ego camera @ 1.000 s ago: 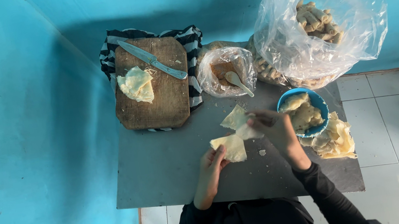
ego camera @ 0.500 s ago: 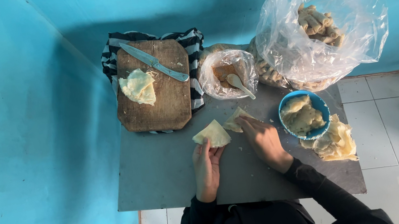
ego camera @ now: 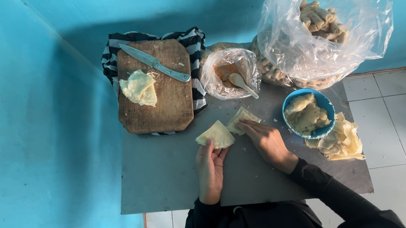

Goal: The person folds thin pastry sheets on a small table, spooning brown filling from a plastic-lined container onto each sheet and folding the sheet over into a filled parcel, placing finished parcels into a blue bowl. A large plastic bag of already-folded parcels sits beside the work area.

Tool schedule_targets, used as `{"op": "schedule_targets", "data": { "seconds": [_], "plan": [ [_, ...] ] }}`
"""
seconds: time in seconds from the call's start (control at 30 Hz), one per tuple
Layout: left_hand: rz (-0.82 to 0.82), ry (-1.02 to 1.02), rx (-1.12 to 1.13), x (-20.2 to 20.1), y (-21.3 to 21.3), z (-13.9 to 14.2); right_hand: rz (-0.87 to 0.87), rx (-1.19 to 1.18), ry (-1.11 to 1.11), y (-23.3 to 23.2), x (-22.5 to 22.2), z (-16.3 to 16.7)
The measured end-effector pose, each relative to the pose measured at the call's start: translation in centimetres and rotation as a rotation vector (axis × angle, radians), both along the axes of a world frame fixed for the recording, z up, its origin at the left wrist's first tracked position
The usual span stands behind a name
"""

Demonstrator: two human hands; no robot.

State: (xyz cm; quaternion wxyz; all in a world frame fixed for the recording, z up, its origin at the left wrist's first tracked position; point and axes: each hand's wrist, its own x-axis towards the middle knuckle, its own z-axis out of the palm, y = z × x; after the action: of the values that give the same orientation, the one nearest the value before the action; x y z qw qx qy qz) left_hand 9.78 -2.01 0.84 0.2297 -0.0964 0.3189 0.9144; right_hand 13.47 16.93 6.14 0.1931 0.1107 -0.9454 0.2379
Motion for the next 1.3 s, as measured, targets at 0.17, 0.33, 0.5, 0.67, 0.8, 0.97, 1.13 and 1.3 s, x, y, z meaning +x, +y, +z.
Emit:
{"op": "schedule_targets", "data": {
  "seconds": [0.17,0.33,0.5,0.67,0.8,0.97,1.13,1.3],
  "plan": [
    [0.037,-0.014,-0.017,0.1,-0.2,-0.6,0.021,-0.011,0.005,0.1,0.0,0.2],
    [0.081,-0.036,-0.014,0.1,-0.5,-1.7,0.020,-0.012,-0.011,0.0,0.1,0.1],
    [0.116,-0.032,-0.016,0.0,-0.4,-1.8,0.064,-0.008,-0.025,0.2,0.0,-0.1],
    [0.112,-0.025,0.003,0.1,-0.2,-0.3,0.095,-0.035,-0.016,0.0,-0.2,0.1],
    [0.093,-0.037,0.092,0.1,0.4,1.5,0.158,0.010,0.007,0.1,0.1,0.5],
    [0.033,0.049,0.175,0.1,1.2,3.9,-0.006,-0.043,0.091,0.4,0.8,1.8],
    [-0.033,0.104,0.124,0.8,2.0,5.4,-0.301,-0.306,0.147,0.8,2.2,4.9],
    [-0.114,0.123,0.146,1.6,3.1,5.8,-0.005,-0.097,0.303,0.1,3.4,7.2]
  ]
}}
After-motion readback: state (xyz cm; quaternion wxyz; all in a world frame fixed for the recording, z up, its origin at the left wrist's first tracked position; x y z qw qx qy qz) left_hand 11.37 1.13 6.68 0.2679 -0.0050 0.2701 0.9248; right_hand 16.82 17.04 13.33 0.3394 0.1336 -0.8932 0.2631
